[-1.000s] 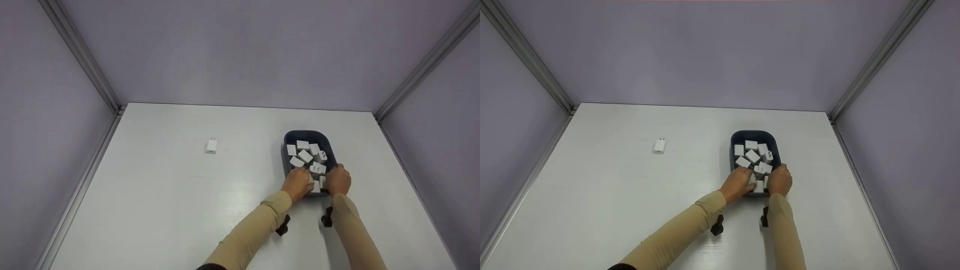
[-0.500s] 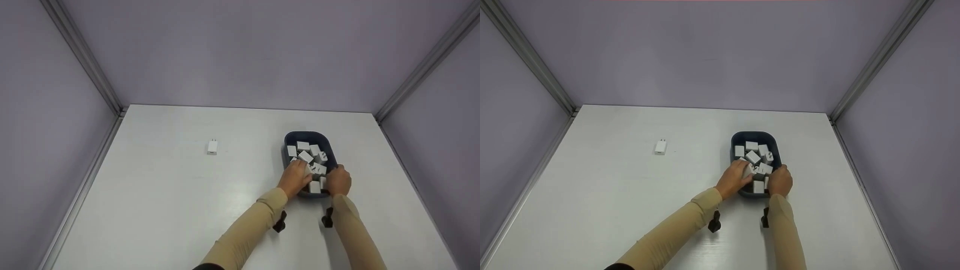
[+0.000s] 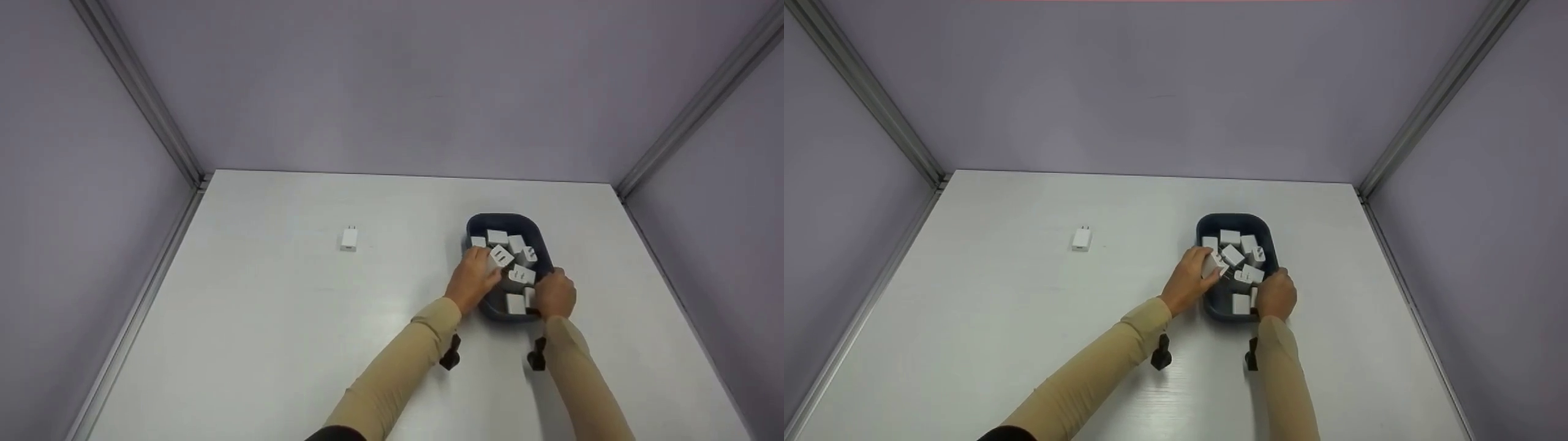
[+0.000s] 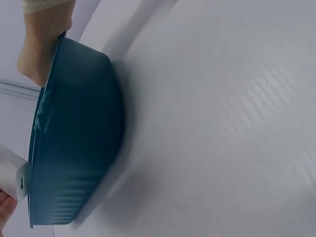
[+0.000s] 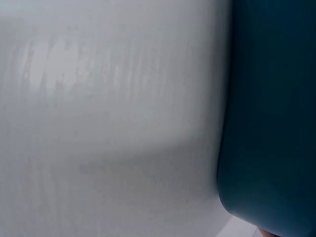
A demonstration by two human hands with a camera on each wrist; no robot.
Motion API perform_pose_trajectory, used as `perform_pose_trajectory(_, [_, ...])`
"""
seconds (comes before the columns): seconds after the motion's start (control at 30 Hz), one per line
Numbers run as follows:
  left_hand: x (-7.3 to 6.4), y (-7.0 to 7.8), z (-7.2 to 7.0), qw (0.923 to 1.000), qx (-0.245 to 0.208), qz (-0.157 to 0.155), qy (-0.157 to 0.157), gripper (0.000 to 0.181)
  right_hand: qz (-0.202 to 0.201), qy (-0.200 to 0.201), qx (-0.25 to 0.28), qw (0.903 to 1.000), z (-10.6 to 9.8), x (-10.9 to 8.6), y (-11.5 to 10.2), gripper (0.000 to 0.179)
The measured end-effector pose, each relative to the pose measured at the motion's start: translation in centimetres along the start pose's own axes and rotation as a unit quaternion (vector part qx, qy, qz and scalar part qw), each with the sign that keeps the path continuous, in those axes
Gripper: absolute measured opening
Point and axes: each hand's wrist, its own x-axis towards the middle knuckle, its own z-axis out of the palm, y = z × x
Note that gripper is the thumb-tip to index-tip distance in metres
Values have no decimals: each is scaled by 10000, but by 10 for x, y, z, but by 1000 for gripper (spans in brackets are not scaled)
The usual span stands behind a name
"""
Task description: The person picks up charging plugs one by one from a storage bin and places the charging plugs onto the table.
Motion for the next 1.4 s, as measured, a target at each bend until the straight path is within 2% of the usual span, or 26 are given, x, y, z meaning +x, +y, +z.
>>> perform_pose_trajectory(0.17, [3,-10,-4,9997,71,-42,250,35,-100,178,-41,9998,0,0,0,38])
perform_pose_trajectory(0.43, [6,-32,-11,9944,-540,-708,564,35,-79,135,-45,9999,-2,-2,-1,39])
perform_pose_trajectory(0.63, [2,-52,-14,9901,-553,-1166,549,35,-118,169,-42,9998,-1,-2,-1,38])
perform_pose_trajectory(0.9, [-4,-73,-18,9862,-342,-1568,394,37,-180,219,-29,9996,-1,-3,-1,38])
perform_pose_trajectory(1.03, [-6,-79,-22,9867,-135,-1575,384,37,-63,109,20,9999,-1,-2,-1,38])
perform_pose_trajectory(1.2, [-7,-85,-23,9881,200,-1432,517,35,133,-82,59,9999,-1,-2,-1,41])
perform_pose_trajectory(1.4, [-8,-91,-24,9866,125,-1522,569,35,189,-101,60,9998,-2,-3,-1,41])
